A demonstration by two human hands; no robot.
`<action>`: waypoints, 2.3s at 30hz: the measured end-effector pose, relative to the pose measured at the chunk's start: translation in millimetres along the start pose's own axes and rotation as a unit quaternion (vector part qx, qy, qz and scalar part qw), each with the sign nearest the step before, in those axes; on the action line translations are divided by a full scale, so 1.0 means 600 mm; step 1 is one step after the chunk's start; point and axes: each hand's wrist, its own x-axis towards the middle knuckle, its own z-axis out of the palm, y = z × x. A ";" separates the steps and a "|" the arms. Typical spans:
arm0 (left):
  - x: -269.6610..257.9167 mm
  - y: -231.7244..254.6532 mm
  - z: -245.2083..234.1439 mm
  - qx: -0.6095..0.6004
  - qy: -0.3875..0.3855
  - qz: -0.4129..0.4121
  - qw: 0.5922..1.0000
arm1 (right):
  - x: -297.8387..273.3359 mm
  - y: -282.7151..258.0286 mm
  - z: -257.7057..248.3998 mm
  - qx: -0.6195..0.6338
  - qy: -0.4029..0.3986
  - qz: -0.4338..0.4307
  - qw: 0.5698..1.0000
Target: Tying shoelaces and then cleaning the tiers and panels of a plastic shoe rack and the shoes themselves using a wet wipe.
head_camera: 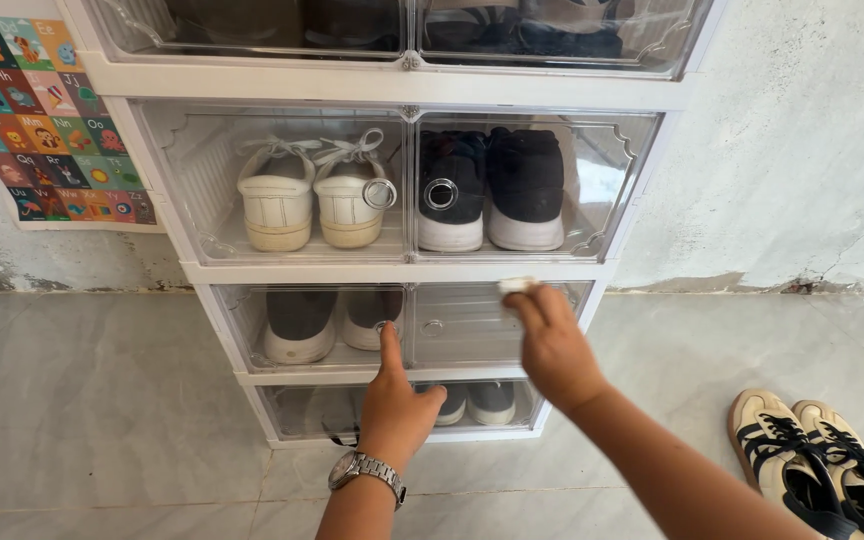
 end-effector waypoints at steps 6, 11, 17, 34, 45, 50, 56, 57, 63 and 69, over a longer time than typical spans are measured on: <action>-0.011 0.021 -0.003 0.017 0.004 -0.019 1.000 | -0.041 -0.065 0.111 0.042 -0.093 -0.048 0.994; 0.002 0.002 0.010 0.018 0.015 -0.002 1.000 | -0.113 -0.033 0.105 -0.007 -0.228 -0.042 0.973; 0.006 -0.005 0.013 0.004 0.020 0.011 1.000 | -0.070 0.041 0.012 0.011 -0.147 -0.020 0.989; 0.008 -0.007 0.015 0.016 0.025 0.014 0.999 | -0.114 -0.016 0.092 0.013 -0.232 -0.059 0.971; -0.011 0.021 -0.002 0.027 -0.011 -0.034 0.999 | 0.015 0.020 -0.027 0.035 0.017 0.018 0.999; 0.012 -0.019 0.015 0.025 0.015 0.006 1.000 | 0.005 -0.046 0.046 0.070 -0.011 -0.037 0.997; 0.010 -0.008 0.014 0.027 0.014 0.002 1.000 | -0.094 -0.034 0.092 0.039 -0.128 -0.055 0.989; 0.011 -0.012 0.014 0.021 0.021 0.007 1.000 | -0.113 -0.016 0.100 0.057 -0.124 -0.033 0.990; -0.001 0.000 0.033 -0.089 0.099 -0.008 0.991 | -0.084 0.072 -0.014 0.006 -0.118 -0.024 0.993; 0.039 -0.020 0.087 -0.111 0.306 0.106 0.940 | -0.017 0.017 -0.087 0.052 -0.178 -0.082 0.979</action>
